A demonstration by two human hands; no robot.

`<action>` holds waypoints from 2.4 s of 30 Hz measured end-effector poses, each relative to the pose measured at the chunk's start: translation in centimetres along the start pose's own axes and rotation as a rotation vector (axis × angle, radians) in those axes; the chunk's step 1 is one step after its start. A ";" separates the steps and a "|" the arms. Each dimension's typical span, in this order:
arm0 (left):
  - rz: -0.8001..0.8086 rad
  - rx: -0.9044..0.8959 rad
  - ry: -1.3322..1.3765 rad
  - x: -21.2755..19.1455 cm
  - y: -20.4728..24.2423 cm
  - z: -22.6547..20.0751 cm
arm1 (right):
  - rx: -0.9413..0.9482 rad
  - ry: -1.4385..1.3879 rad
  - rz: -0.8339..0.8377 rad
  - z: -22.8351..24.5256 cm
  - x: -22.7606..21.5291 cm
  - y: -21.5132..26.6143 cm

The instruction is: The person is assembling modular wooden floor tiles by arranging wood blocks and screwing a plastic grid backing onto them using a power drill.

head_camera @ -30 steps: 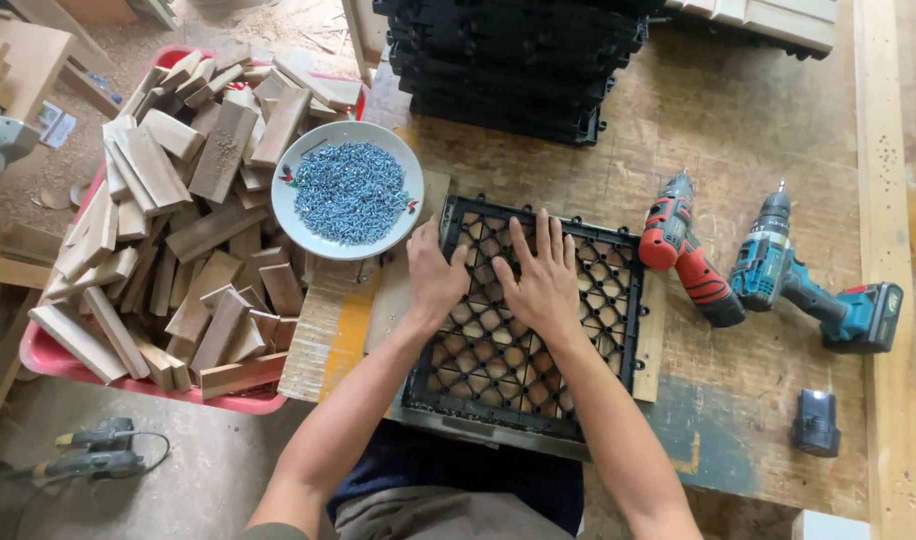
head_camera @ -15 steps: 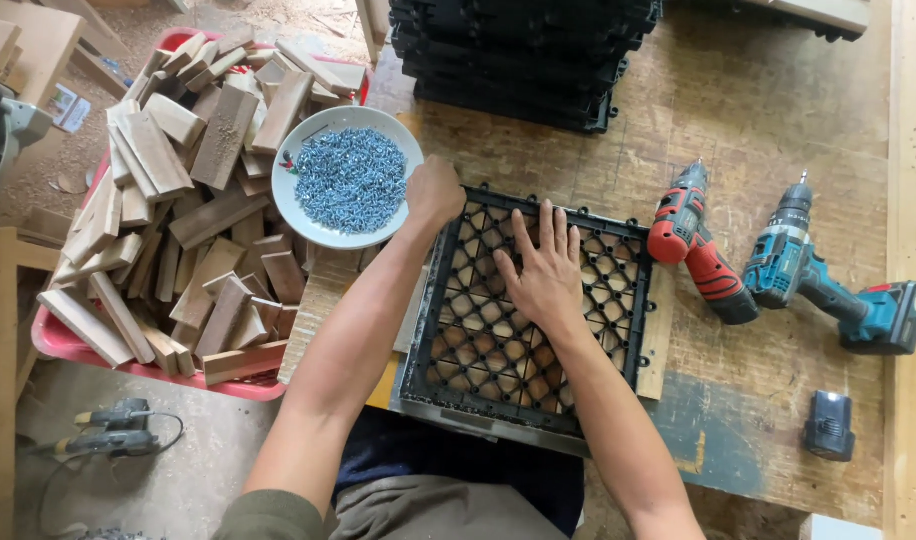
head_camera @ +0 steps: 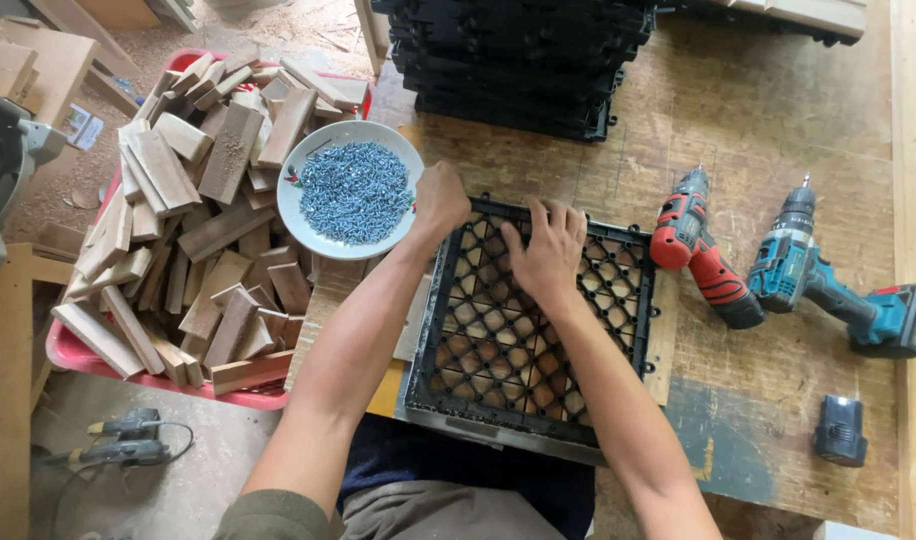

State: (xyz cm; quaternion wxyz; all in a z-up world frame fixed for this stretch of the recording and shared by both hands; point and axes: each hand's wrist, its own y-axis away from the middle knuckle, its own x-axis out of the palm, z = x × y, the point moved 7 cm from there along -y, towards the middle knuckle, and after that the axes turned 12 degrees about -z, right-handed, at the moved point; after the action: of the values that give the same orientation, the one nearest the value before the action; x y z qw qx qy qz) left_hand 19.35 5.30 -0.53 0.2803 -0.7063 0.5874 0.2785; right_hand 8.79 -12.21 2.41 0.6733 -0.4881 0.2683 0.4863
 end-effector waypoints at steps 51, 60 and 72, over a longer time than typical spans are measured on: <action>0.112 -0.309 1.361 -0.7 6.3 2.0 | -0.106 -0.722 0.315 4.2 0.5 -8.1; 0.109 -0.302 1.034 -1.1 5.6 2.7 | -0.037 -0.582 0.288 3.9 1.6 -7.8; -0.055 -0.066 0.169 -2.6 6.1 0.7 | -0.153 -0.366 0.174 4.6 0.9 -7.0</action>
State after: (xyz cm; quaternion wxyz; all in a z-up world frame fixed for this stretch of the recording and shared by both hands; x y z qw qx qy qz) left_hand 12.88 6.61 0.47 0.2137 -0.7521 0.5797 0.2294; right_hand 15.06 -7.98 6.22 0.6274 -0.4163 0.1450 0.6419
